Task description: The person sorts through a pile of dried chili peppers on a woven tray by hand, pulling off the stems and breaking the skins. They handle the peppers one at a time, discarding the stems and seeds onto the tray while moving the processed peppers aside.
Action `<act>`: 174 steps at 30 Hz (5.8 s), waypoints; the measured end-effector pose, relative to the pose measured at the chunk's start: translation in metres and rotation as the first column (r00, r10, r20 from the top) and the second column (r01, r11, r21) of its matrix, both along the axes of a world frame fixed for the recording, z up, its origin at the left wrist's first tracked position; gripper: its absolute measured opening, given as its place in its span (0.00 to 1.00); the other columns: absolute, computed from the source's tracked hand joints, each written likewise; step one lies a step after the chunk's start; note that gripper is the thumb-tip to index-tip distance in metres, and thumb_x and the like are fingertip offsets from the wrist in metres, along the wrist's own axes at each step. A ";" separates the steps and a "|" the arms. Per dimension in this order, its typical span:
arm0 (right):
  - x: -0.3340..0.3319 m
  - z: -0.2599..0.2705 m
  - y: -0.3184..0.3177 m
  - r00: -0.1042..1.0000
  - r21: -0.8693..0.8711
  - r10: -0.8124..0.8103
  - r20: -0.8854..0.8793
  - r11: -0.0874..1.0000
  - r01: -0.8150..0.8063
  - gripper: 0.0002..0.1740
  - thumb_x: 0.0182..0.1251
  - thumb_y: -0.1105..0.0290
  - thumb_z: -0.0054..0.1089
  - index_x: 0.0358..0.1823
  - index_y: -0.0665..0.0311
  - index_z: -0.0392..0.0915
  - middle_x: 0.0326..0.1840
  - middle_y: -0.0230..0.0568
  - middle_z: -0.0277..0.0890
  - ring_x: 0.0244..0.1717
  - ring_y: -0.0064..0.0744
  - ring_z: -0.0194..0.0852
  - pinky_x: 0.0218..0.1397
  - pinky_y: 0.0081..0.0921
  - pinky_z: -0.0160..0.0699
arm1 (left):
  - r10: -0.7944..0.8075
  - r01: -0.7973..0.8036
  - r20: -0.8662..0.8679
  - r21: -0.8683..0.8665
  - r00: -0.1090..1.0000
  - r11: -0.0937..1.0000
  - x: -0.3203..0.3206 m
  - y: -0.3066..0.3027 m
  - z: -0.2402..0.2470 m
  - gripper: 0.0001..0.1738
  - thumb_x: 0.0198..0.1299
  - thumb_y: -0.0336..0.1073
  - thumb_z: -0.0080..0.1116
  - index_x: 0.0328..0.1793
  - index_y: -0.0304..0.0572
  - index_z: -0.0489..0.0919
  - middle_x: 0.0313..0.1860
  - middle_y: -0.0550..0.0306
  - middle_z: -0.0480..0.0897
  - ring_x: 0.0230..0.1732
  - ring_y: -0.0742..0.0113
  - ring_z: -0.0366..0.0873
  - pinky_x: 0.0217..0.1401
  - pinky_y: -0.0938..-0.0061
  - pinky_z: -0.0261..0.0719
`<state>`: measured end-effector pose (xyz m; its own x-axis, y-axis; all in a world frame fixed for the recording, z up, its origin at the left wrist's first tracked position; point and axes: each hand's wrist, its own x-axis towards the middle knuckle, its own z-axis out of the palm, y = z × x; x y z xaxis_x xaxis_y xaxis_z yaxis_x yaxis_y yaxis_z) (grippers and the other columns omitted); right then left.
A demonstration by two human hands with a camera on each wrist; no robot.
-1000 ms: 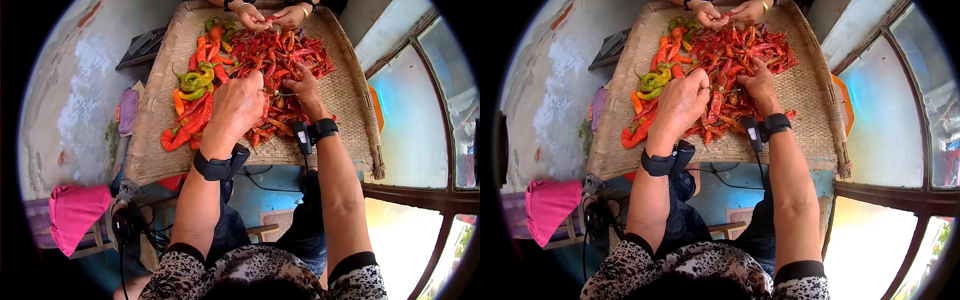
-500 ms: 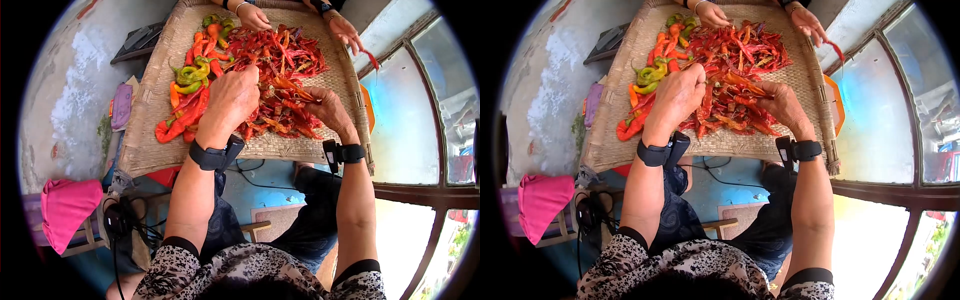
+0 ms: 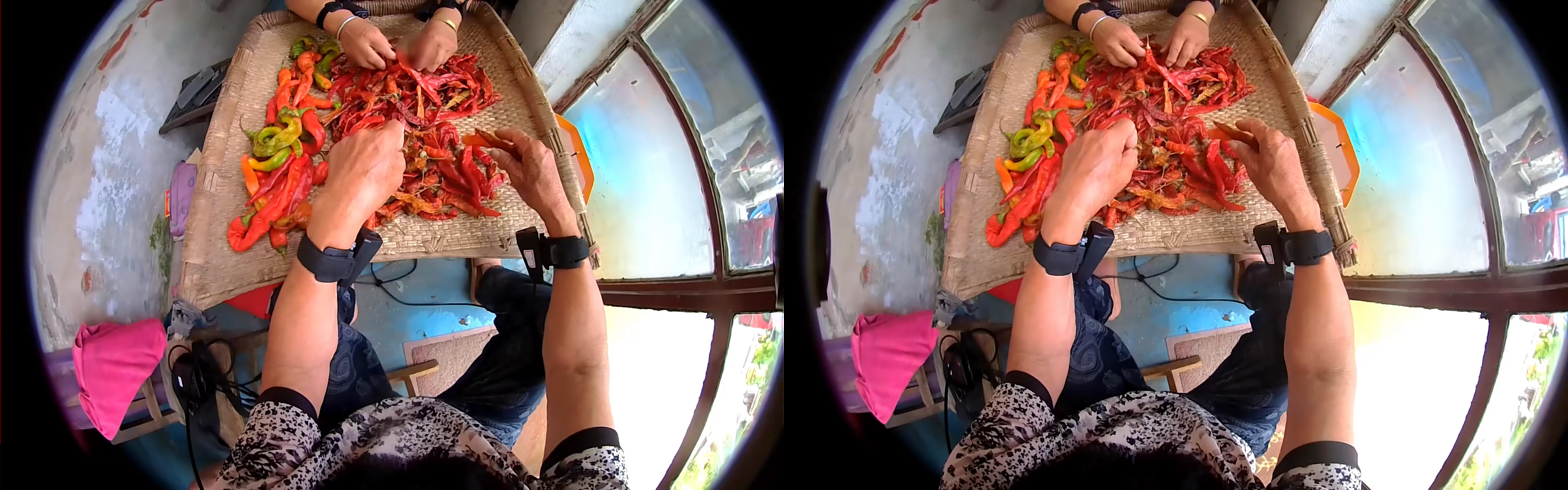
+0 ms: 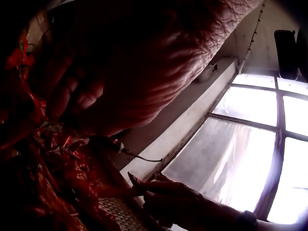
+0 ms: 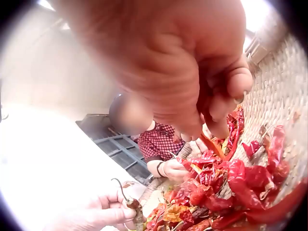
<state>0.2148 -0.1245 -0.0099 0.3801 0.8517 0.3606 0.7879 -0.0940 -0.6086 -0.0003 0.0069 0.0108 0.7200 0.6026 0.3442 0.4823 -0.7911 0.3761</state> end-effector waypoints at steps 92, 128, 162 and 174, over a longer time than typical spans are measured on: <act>-0.056 -0.011 0.050 0.954 -0.014 0.262 0.145 0.965 -0.262 0.21 0.59 0.68 0.63 0.54 0.62 0.75 0.47 0.45 0.73 0.41 0.46 0.74 0.45 0.37 0.77 | 0.086 -0.088 0.070 0.018 0.994 0.996 -0.007 0.013 0.018 0.05 0.55 0.32 0.55 0.35 0.42 0.73 0.24 0.46 0.78 0.30 0.45 0.78 0.32 0.57 0.73; 0.029 0.007 0.006 0.575 -0.019 -0.071 -0.815 0.995 0.096 0.10 0.68 0.62 0.57 0.32 0.60 0.76 0.27 0.28 0.76 0.25 0.14 0.68 0.27 0.15 0.68 | 0.081 -0.081 -0.021 -0.017 0.997 0.997 -0.005 0.008 0.018 0.04 0.56 0.31 0.54 0.35 0.41 0.72 0.25 0.46 0.78 0.31 0.44 0.78 0.32 0.55 0.72; 0.033 -0.031 0.039 0.571 0.146 -0.049 -0.819 0.946 0.291 0.14 0.65 0.65 0.60 0.42 0.69 0.82 0.34 0.33 0.80 0.33 0.21 0.74 0.36 0.19 0.76 | -0.007 0.007 0.058 -0.004 0.998 1.000 -0.003 0.001 0.014 0.04 0.55 0.29 0.53 0.33 0.41 0.70 0.23 0.45 0.77 0.29 0.43 0.77 0.30 0.54 0.70; 0.063 -0.045 0.012 0.907 -0.047 -0.300 -0.297 0.953 0.299 0.14 0.53 0.75 0.63 0.43 0.63 0.81 0.32 0.43 0.80 0.30 0.32 0.79 0.35 0.28 0.79 | -0.039 0.038 0.037 0.031 0.999 0.999 0.002 -0.002 0.007 0.04 0.55 0.29 0.53 0.33 0.41 0.70 0.24 0.45 0.78 0.29 0.43 0.78 0.30 0.54 0.71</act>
